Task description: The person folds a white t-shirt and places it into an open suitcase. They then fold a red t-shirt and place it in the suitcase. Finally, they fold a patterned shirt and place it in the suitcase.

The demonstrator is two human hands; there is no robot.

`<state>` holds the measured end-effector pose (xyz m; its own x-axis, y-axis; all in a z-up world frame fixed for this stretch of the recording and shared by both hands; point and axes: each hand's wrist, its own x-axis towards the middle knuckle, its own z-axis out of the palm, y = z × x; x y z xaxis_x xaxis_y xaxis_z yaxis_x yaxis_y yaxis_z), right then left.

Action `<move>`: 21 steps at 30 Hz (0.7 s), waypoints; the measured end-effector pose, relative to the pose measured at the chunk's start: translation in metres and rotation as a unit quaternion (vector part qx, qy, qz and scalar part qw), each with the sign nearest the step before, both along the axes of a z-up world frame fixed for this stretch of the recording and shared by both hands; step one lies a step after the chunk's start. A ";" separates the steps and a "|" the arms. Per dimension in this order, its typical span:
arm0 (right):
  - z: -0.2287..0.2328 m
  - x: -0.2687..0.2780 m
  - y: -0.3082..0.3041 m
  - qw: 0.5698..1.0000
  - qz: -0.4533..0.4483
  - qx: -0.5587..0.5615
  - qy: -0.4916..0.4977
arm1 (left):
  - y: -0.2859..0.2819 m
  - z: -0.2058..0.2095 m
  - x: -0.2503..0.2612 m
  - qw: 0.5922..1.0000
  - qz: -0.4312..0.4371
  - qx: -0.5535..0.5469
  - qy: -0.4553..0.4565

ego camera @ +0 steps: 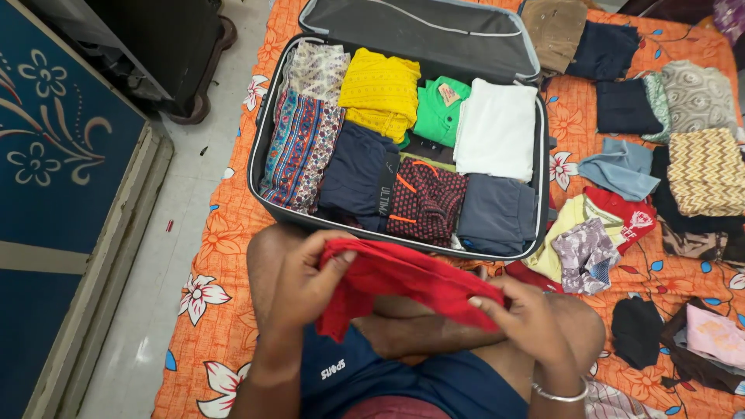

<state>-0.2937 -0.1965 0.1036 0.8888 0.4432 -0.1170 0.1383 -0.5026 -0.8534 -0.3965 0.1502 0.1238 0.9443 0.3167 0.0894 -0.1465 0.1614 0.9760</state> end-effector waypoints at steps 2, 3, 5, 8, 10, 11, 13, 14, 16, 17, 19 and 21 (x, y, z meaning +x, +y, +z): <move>-0.015 0.011 -0.013 0.998 -0.008 0.060 0.000 | 0.014 -0.010 0.002 1.000 -0.009 -0.016 0.009; -0.021 0.016 -0.018 0.996 -0.012 0.090 0.000 | 0.020 -0.015 0.005 1.000 -0.013 -0.024 0.014; -0.029 0.029 -0.022 0.991 -0.081 0.101 0.019 | 0.028 -0.027 0.017 0.998 0.003 -0.043 0.037; -0.030 0.053 -0.010 0.980 -0.122 0.155 -0.008 | 0.037 -0.041 0.043 0.996 0.004 -0.080 0.043; -0.027 0.075 0.007 0.961 -0.133 0.244 -0.003 | 0.043 -0.048 0.067 0.996 0.003 -0.081 0.041; -0.026 0.087 0.018 0.941 -0.141 0.306 0.020 | 0.047 -0.051 0.081 0.997 0.005 -0.068 0.041; -0.030 0.115 0.038 0.922 -0.147 0.357 0.040 | 0.058 -0.058 0.112 0.998 0.015 -0.028 0.047; -0.035 0.132 0.047 0.920 -0.151 0.360 0.041 | 0.063 -0.062 0.129 0.998 0.022 -0.002 0.052; -0.057 0.163 0.065 0.916 -0.156 0.365 0.055 | 0.073 -0.073 0.149 0.986 0.048 0.118 0.107; -0.072 0.176 0.072 0.915 -0.157 0.365 0.068 | 0.077 -0.079 0.157 0.963 0.066 0.209 0.155; -0.107 0.193 0.086 0.943 -0.171 0.283 0.036 | 0.082 -0.097 0.167 0.926 0.077 0.312 0.199; -0.127 0.200 0.088 0.959 -0.180 0.217 0.017 | 0.083 -0.114 0.170 0.918 0.069 0.338 0.196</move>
